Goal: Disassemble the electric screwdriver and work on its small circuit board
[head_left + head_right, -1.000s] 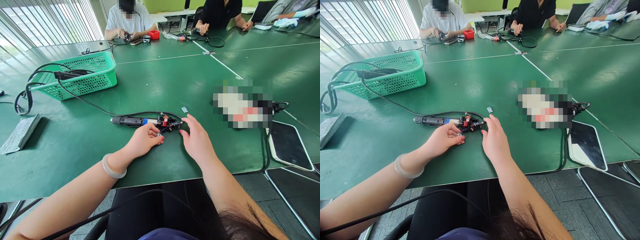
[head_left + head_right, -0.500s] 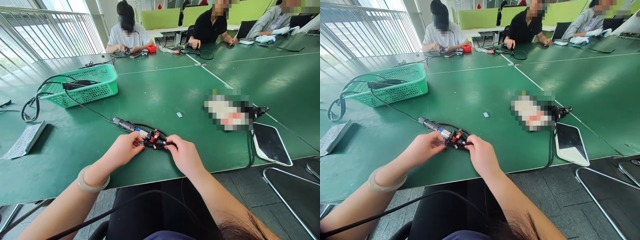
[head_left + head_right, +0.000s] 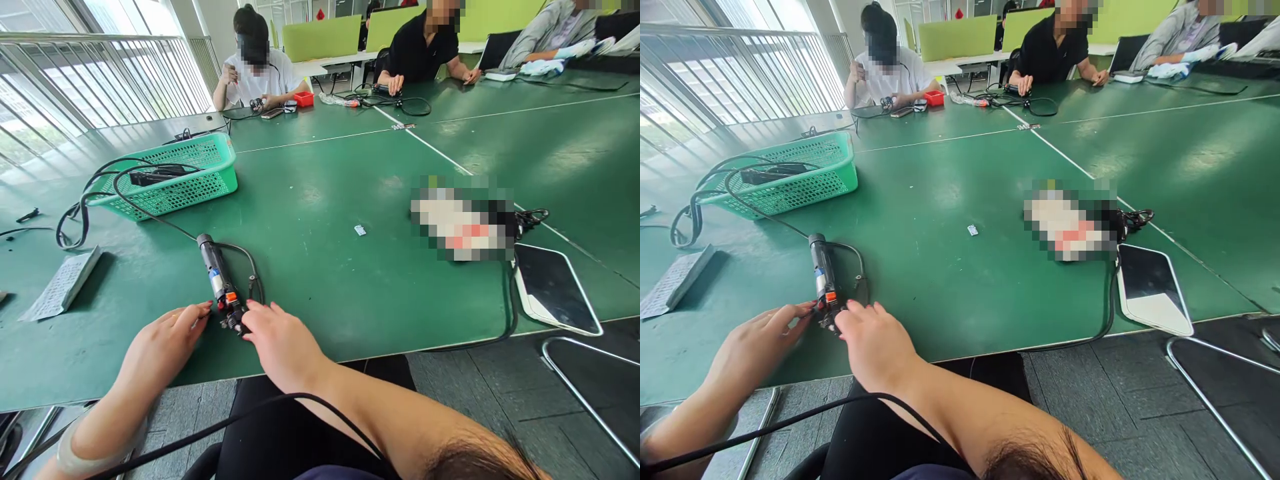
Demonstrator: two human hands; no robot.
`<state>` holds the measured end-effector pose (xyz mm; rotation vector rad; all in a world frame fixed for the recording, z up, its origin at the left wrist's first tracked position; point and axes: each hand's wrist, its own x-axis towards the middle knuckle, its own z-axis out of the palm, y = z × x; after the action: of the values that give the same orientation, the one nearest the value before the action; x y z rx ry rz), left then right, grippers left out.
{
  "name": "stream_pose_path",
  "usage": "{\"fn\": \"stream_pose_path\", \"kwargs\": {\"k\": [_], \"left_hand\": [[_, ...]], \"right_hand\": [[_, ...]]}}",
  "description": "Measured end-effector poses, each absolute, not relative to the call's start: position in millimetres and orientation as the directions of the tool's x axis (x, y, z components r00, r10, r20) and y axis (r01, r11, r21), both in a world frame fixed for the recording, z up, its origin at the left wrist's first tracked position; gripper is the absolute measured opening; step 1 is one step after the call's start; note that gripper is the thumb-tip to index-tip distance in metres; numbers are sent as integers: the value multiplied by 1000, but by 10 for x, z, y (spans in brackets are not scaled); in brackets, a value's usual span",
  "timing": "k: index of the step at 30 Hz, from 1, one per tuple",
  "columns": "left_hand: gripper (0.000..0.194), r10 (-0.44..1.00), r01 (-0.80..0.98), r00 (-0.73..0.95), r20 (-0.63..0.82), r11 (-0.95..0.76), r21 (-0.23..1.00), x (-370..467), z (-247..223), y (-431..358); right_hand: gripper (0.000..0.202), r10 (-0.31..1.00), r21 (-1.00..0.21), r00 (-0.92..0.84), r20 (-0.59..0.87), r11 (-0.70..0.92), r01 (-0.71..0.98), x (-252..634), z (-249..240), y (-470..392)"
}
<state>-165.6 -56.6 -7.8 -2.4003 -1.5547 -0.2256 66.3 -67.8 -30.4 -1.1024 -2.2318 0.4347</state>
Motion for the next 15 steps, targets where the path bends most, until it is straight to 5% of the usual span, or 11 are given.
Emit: {"fn": "stream_pose_path", "kwargs": {"k": [7, 15], "left_hand": [[34, 842, 851, 488, 228, -402, -338, -2007, -52, -623], [36, 835, 849, 522, 177, -487, -206, -2205, 21, -620]], "right_hand": [[25, 742, -366, -539, 399, 667, 649, 381, -236, -669], [21, 631, -230, -560, 538, 748, 622, 180, -355, -728]]}}
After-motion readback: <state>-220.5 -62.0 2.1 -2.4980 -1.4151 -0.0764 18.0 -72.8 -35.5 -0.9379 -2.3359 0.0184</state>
